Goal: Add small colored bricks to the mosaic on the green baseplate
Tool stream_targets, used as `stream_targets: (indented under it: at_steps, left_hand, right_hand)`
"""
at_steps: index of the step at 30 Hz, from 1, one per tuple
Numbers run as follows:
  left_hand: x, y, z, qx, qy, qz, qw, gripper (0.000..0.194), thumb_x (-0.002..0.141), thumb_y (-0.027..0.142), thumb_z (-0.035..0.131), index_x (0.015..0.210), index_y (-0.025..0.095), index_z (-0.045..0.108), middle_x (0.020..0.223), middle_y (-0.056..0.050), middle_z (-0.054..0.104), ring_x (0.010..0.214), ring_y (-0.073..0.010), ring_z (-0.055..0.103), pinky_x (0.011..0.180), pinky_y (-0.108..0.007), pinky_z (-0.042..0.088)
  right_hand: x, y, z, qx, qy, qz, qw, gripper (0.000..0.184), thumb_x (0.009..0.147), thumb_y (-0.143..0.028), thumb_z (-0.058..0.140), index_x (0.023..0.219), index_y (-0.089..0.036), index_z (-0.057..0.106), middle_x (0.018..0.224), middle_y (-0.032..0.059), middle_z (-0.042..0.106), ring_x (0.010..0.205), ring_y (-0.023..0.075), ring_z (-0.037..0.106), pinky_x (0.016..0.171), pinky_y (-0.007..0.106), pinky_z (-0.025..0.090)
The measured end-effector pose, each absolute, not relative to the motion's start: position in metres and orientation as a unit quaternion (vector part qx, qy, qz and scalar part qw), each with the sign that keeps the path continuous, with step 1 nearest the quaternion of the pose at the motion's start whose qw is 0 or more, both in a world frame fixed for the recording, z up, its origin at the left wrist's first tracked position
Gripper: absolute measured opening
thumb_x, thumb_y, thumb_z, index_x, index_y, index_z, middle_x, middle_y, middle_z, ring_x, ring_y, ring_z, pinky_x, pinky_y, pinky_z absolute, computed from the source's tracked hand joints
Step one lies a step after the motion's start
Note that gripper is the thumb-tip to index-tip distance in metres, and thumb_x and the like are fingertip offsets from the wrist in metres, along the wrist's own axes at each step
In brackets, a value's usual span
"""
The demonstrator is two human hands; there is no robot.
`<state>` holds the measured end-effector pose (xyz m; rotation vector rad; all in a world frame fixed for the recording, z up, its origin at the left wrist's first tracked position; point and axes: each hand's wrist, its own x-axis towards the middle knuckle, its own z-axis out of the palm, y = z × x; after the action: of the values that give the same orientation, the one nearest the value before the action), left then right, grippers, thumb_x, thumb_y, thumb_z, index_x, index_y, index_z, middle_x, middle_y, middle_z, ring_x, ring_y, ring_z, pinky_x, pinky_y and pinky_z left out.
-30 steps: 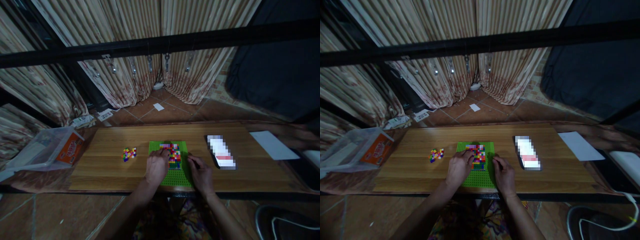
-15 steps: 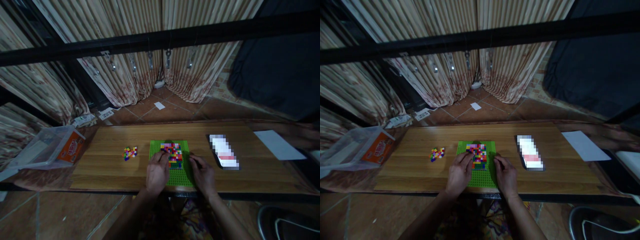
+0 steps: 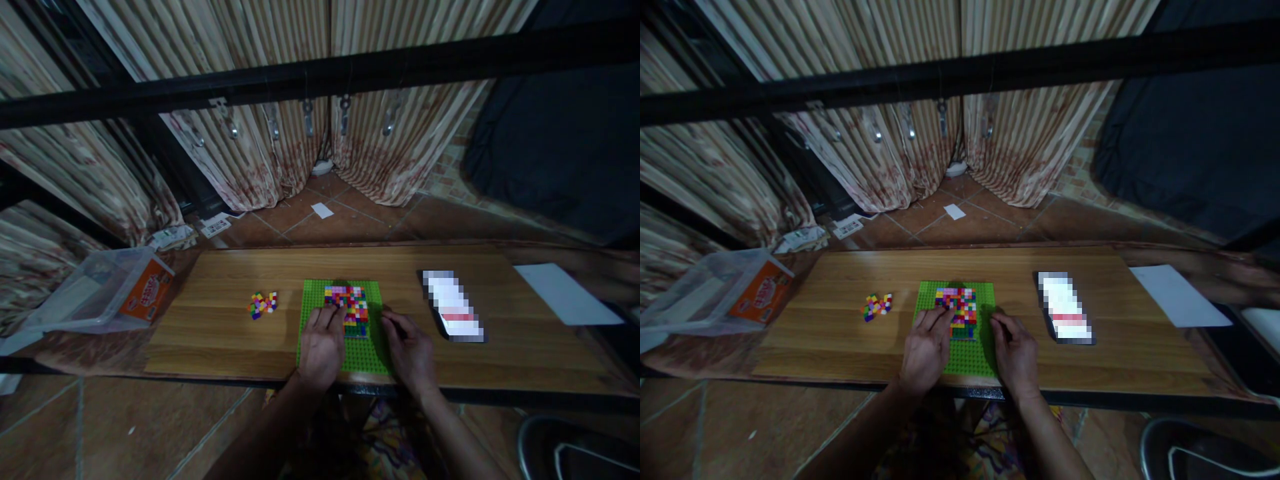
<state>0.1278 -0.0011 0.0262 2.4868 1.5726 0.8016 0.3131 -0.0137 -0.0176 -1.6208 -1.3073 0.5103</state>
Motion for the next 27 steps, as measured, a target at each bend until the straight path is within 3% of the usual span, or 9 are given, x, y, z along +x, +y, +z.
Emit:
stream_targets:
  at_steps: [11,27]
  left_hand:
    - [0.1331,-0.0001,0.0303,0.804,0.537,0.248,0.057,0.029,0.09,0.011,0.045,0.114,0.017,0.06,0.107,-0.007,0.063,0.097,-0.0214,0.053,0.088,-0.036,0.051]
    - [0.1338,-0.0004,0.0308,0.799,0.555,0.221,0.062,0.034,0.09,0.011,0.044,0.119,0.02,0.058,0.11,-0.006,0.062,0.1,-0.0217,0.052,0.088,-0.036,0.05]
  right_hand:
    - [0.3128,-0.0141,-0.0181,-0.669,-0.55,0.19,0.463,0.034,0.086,-0.047,0.053,0.094,-0.019,0.07,0.1,0.0107,0.071,0.091,0.0241,0.067,0.081,0.037,0.052]
    - [0.313,-0.0123,-0.0215,-0.651,-0.561,0.185,0.476,0.033,0.087,-0.046,0.052,0.094,-0.019,0.07,0.098,0.0111,0.071,0.09,0.0237,0.067,0.08,0.037,0.052]
